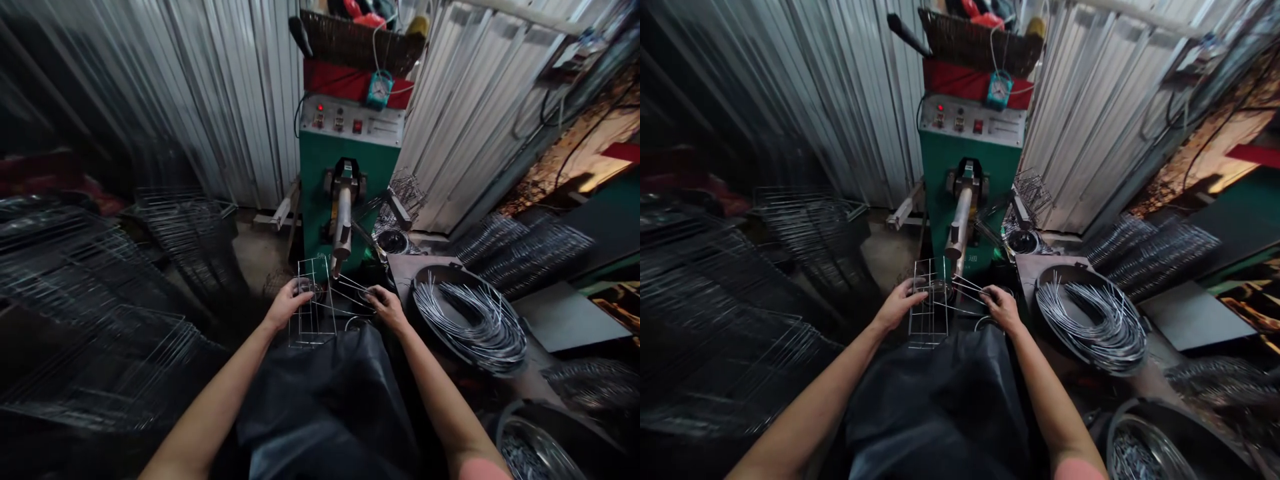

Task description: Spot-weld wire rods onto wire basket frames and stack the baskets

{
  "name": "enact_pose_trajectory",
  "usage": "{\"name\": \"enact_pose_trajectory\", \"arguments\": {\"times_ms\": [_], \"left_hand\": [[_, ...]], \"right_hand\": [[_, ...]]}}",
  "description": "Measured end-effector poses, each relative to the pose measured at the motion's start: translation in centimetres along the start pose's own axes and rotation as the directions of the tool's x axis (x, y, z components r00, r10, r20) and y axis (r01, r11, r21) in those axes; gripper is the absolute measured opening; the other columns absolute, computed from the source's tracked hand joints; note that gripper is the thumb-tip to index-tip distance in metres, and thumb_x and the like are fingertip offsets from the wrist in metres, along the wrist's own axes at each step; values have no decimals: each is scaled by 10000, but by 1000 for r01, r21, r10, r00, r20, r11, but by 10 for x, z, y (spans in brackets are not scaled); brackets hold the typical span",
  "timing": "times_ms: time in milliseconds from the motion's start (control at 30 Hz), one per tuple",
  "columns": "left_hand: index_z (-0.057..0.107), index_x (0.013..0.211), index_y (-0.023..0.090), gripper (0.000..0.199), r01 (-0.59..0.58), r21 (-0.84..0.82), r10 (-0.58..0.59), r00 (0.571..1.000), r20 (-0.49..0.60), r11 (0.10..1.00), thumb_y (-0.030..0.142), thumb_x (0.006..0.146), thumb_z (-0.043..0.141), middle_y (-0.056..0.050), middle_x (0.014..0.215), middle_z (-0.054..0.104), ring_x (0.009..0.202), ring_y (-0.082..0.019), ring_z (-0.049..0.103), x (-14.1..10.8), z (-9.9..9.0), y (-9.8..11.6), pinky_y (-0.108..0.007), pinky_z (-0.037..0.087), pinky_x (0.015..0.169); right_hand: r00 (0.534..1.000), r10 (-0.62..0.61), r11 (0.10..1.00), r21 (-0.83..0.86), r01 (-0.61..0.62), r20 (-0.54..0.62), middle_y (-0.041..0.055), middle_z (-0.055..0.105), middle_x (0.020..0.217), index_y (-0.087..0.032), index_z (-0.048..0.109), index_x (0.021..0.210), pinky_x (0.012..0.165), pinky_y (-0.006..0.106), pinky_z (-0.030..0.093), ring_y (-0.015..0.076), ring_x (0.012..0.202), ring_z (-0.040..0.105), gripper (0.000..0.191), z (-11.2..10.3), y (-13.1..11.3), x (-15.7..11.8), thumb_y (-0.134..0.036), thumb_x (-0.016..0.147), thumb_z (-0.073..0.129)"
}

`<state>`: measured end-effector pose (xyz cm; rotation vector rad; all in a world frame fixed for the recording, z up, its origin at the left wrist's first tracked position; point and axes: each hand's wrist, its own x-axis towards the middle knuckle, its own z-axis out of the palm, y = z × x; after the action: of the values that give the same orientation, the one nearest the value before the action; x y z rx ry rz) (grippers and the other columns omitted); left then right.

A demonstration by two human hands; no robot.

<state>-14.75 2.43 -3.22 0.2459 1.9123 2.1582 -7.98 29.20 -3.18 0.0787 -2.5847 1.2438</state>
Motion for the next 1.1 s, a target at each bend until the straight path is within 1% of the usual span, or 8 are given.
{"name": "enact_pose_trajectory", "arguments": {"times_ms": [167,300,400,600,733,833,933,1100], "left_hand": [[583,1005,137,481,-24,14,24,1000,19,1000,337,591,727,-41,826,637,809,-179,584,4,2,-2,-300,441,759],[589,1016,141,466,-13,23,12,998,59,1000,336,612,716,0,715,593,712,-146,551,5,0,-2,-274,425,700],[589,1021,146,465,7,36,-10,998,67,999,342,619,713,27,653,544,657,-127,514,6,-2,-4,-258,401,657],[593,1016,151,475,-3,42,2,999,39,999,348,603,720,22,680,528,669,-126,495,14,1,-9,-257,389,669],[598,1039,151,462,-19,41,16,997,71,999,334,631,713,35,643,489,634,-114,477,19,6,-11,-251,390,652],[589,1065,144,480,-10,20,8,996,94,1000,323,637,714,27,667,511,654,-115,491,23,8,-12,-250,394,660],[590,1067,143,481,-5,9,4,996,95,1000,312,634,715,19,702,535,684,-114,500,26,9,-12,-251,395,687],[603,1059,147,493,15,-1,-15,995,96,1000,307,610,728,42,639,516,644,-107,494,30,7,-10,-261,401,690]], "right_hand": [[998,-34,999,2,34,47,36,609,820,-192,656,823,756,281,438,176,802,576,264,1,3,7,-434,805,549],[995,-13,1000,7,12,101,36,561,805,-197,697,853,747,282,435,172,794,561,314,1,10,14,-469,807,546],[997,-26,999,26,24,72,33,556,804,-212,693,893,734,285,431,169,779,556,314,3,19,14,-466,828,521],[997,-70,997,-17,70,-43,37,550,793,-223,685,879,694,286,410,173,758,541,255,5,31,16,-414,847,519],[993,-111,990,-90,108,-37,40,567,796,-235,691,875,716,297,393,181,782,545,227,7,31,23,-377,856,516],[990,-138,984,-115,133,-39,41,578,801,-233,693,880,734,305,383,181,789,548,222,9,31,28,-356,865,509],[988,-151,980,-136,144,-39,39,585,801,-235,694,883,741,308,377,180,793,549,217,10,33,31,-349,870,511],[989,-148,972,-188,142,-19,36,599,813,-248,696,888,768,321,366,185,823,550,203,10,36,36,-338,875,514]]}}
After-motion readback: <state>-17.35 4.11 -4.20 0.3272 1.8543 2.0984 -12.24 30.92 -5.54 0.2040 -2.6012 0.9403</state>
